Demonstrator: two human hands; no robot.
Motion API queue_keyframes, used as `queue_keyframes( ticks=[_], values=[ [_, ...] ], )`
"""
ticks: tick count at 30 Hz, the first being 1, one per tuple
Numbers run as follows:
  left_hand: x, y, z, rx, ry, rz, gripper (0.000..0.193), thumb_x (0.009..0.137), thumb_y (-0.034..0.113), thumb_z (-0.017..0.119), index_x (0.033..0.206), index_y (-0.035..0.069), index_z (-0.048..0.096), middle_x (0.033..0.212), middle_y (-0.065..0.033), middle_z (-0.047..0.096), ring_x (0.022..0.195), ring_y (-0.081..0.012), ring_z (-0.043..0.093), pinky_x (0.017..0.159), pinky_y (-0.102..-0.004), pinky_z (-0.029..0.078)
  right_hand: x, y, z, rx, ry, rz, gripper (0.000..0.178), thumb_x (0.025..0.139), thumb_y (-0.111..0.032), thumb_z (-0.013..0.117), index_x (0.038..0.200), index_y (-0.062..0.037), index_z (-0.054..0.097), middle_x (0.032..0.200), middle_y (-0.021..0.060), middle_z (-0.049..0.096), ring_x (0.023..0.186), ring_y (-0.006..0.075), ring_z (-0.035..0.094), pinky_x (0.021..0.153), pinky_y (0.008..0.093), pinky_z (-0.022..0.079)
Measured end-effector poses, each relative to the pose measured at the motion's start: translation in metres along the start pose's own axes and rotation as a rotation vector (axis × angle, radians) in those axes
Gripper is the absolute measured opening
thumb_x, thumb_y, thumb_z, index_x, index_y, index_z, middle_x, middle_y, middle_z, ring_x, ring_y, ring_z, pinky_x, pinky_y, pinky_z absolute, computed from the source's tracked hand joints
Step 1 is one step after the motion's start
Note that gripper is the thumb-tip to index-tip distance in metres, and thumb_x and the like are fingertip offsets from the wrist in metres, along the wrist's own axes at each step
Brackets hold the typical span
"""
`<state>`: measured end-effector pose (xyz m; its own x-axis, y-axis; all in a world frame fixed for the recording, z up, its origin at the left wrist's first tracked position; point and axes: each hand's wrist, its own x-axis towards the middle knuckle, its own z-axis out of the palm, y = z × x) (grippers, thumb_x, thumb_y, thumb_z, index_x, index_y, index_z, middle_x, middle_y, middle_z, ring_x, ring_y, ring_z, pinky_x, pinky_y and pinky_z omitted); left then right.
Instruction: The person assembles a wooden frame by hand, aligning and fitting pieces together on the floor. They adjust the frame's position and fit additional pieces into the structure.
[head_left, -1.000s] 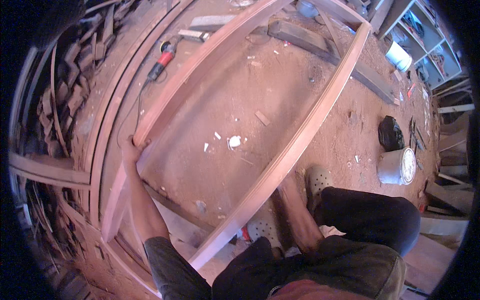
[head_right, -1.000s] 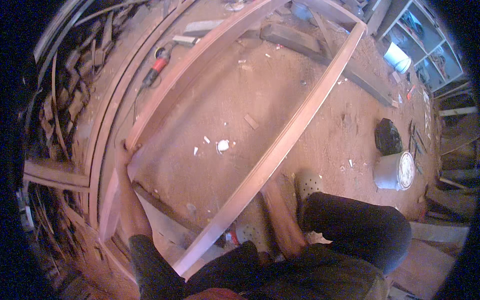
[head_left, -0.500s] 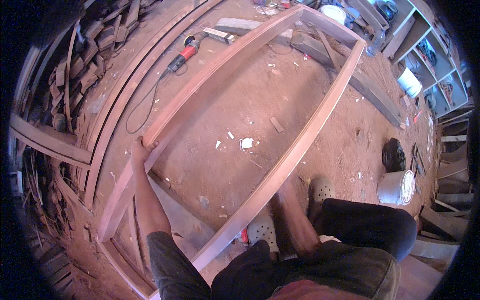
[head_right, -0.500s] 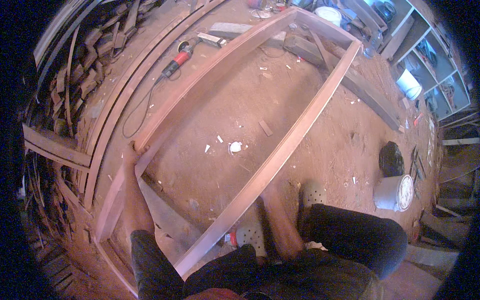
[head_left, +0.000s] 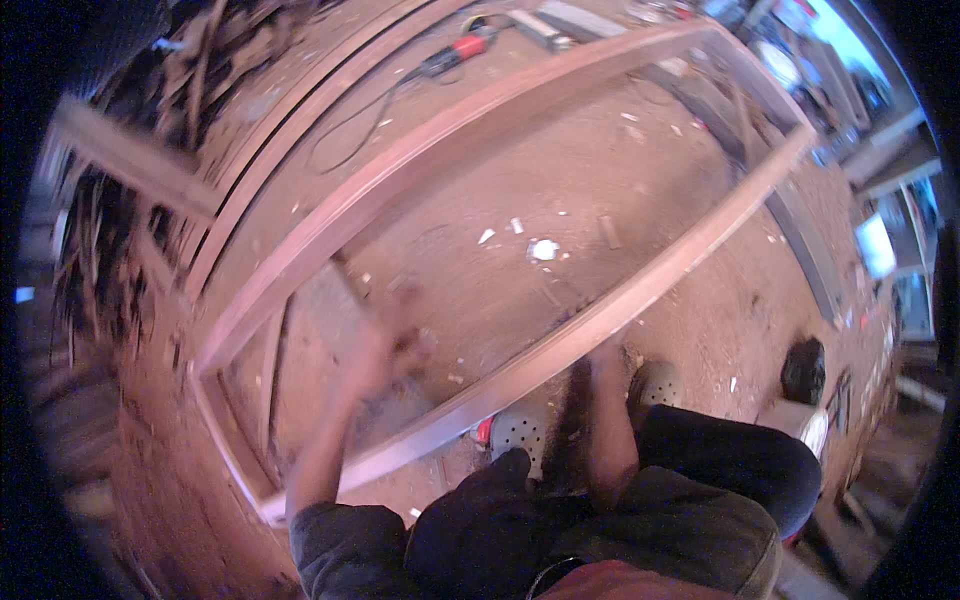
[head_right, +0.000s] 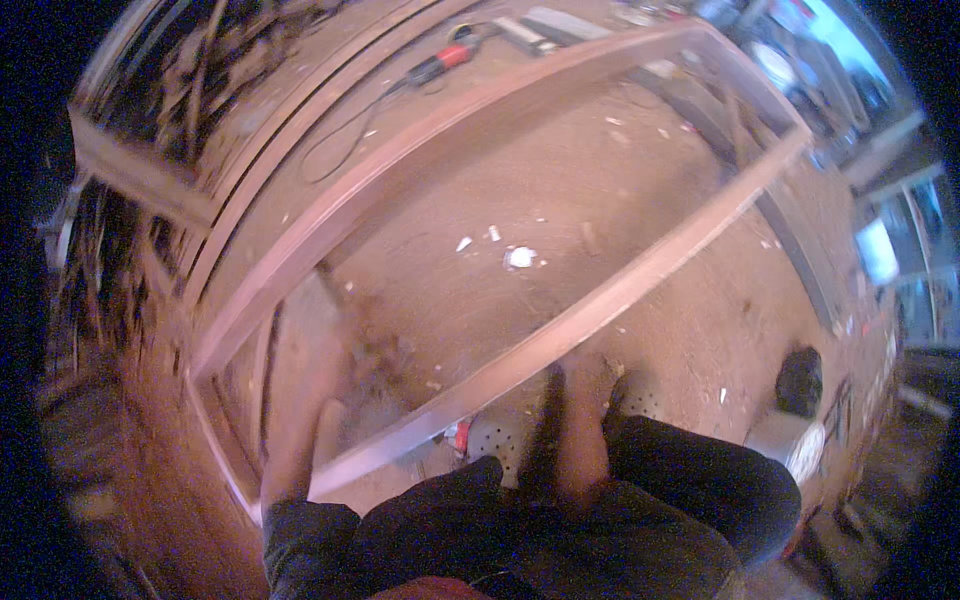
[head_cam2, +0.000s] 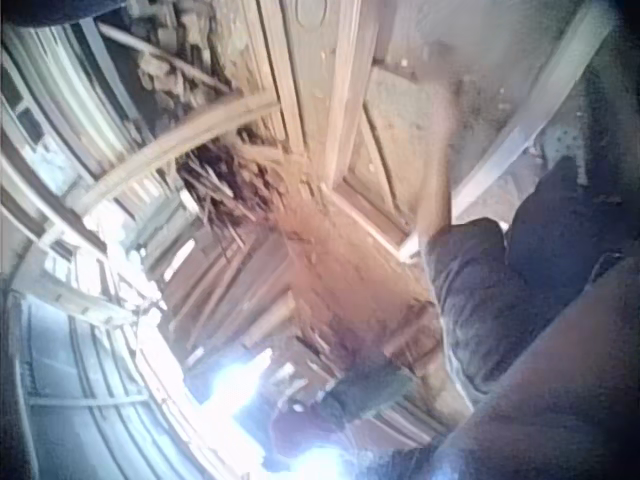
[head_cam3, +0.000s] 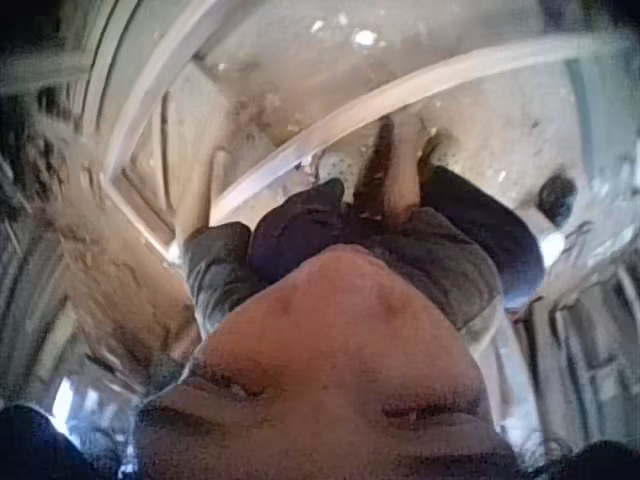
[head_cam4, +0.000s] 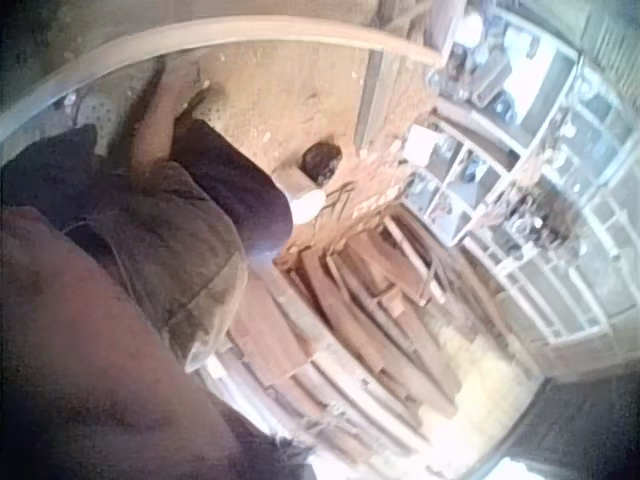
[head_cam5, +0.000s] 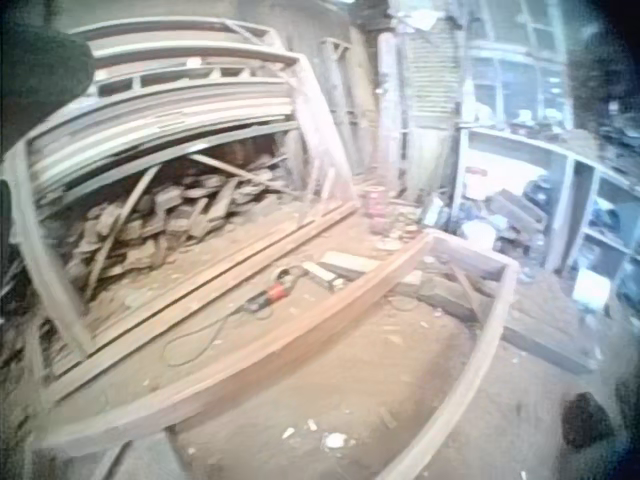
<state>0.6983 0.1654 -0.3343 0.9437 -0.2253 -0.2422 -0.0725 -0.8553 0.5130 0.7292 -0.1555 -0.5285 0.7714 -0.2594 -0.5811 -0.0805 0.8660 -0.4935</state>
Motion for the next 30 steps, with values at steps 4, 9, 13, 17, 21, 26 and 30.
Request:
queue_keyframes(
  ticks=[4, 9, 13, 17, 21, 26, 30],
  values=[
    [-0.146, 0.036, 0.062, -0.244, 0.263, -0.023, 0.037, 0.085, 0.026, 0.074, 0.108, 0.001, 0.061, 0.112, -0.0155, 0.064, 0.097, -0.0358, 0.064, 0.085, -0.0411, 0.052, -0.014, 0.009, 0.001, -0.081, -0.069, 0.111, 0.085, 0.089, -0.071, 0.04, 0.148, -0.0093, 0.034, 0.151, 0.0159, 0.037, 0.134, 0.0358, 0.039, 0.111, 0.0585, 0.03],
    [-0.25, 0.035, 0.244, -1.275, 0.707, -0.697, 0.04, 0.095, 0.044, 0.059, 0.089, 0.005, 0.06, 0.09, -0.0105, 0.064, 0.087, -0.026, 0.062, 0.078, -0.0366, 0.049, -0.014, -0.02, -0.006, -0.158, -0.098, 0.111, 0.084, 0.09, -0.071, 0.041, 0.148, -0.0102, 0.034, 0.151, 0.0154, 0.037, 0.135, 0.036, 0.039, 0.111, 0.059, 0.029],
    [-0.228, 0.055, 0.286, -2.185, 1.104, -1.094, 0.062, 0.096, 0.066, 0.041, 0.086, 0.007, 0.06, 0.086, -0.0087, 0.062, 0.083, -0.0275, 0.059, 0.082, -0.0398, 0.048, -0.011, -0.026, -0.014, -0.198, -0.131, 0.113, 0.084, 0.09, -0.07, 0.041, 0.148, -0.0109, 0.034, 0.151, 0.015, 0.036, 0.135, 0.0362, 0.038, 0.111, 0.0594, 0.029],
    [-0.185, 0.039, 0.266, -2.162, 1.185, -0.649, 0.098, 0.089, 0.079, 0.032, 0.133, -0.008, 0.046, 0.137, -0.0265, 0.048, 0.13, -0.0366, 0.045, 0.112, -0.0432, 0.034, -0.007, -0.04, -0.008, -0.156, -0.156, 0.131, 0.083, 0.09, -0.07, 0.042, 0.149, -0.0116, 0.034, 0.152, 0.0146, 0.036, 0.135, 0.0363, 0.038, 0.111, 0.0598, 0.028],
    [-0.145, 0.021, 0.23, -2.298, 1.615, -0.646, 0.116, 0.081, 0.087, 0.031, 0.146, -0.009, 0.028, 0.15, -0.0263, 0.033, 0.142, -0.0357, 0.031, 0.119, -0.0437, 0.02, -0.004, -0.045, -0.001, -0.11, -0.165, 0.14, 0.082, 0.09, -0.069, 0.042, 0.149, -0.0123, 0.034, 0.152, 0.0142, 0.036, 0.136, 0.0365, 0.037, 0.111, 0.0603, 0.028],
    [-0.144, -0.036, 0.207, -2.139, 1.741, -0.176, 0.105, 0.08, 0.084, 0.041, 0.148, 0.005, 0.033, 0.153, -0.0156, 0.034, 0.14, -0.0334, 0.033, 0.116, -0.0509, 0.026, -0.007, -0.048, -0.007, -0.085, -0.163, 0.136, 0.081, 0.09, -0.068, 0.043, 0.149, -0.0132, 0.034, 0.153, 0.0138, 0.035, 0.136, 0.0366, 0.037, 0.111, 0.0608, 0.027],
    [-0.137, -0.029, 0.193, -1.993, 1.764, -0.057, 0.076, 0.085, 0.072, 0.048, 0.137, 0.017, 0.046, 0.14, -0.0057, 0.048, 0.129, -0.0316, 0.043, 0.11, -0.0525, 0.033, -0.013, -0.054, -0.008, -0.051, -0.157, 0.129, 0.08, 0.091, -0.068, 0.043, 0.149, -0.014, 0.034, 0.153, 0.0134, 0.035, 0.136, 0.0368, 0.036, 0.112, 0.0612, 0.027]
  ],
)
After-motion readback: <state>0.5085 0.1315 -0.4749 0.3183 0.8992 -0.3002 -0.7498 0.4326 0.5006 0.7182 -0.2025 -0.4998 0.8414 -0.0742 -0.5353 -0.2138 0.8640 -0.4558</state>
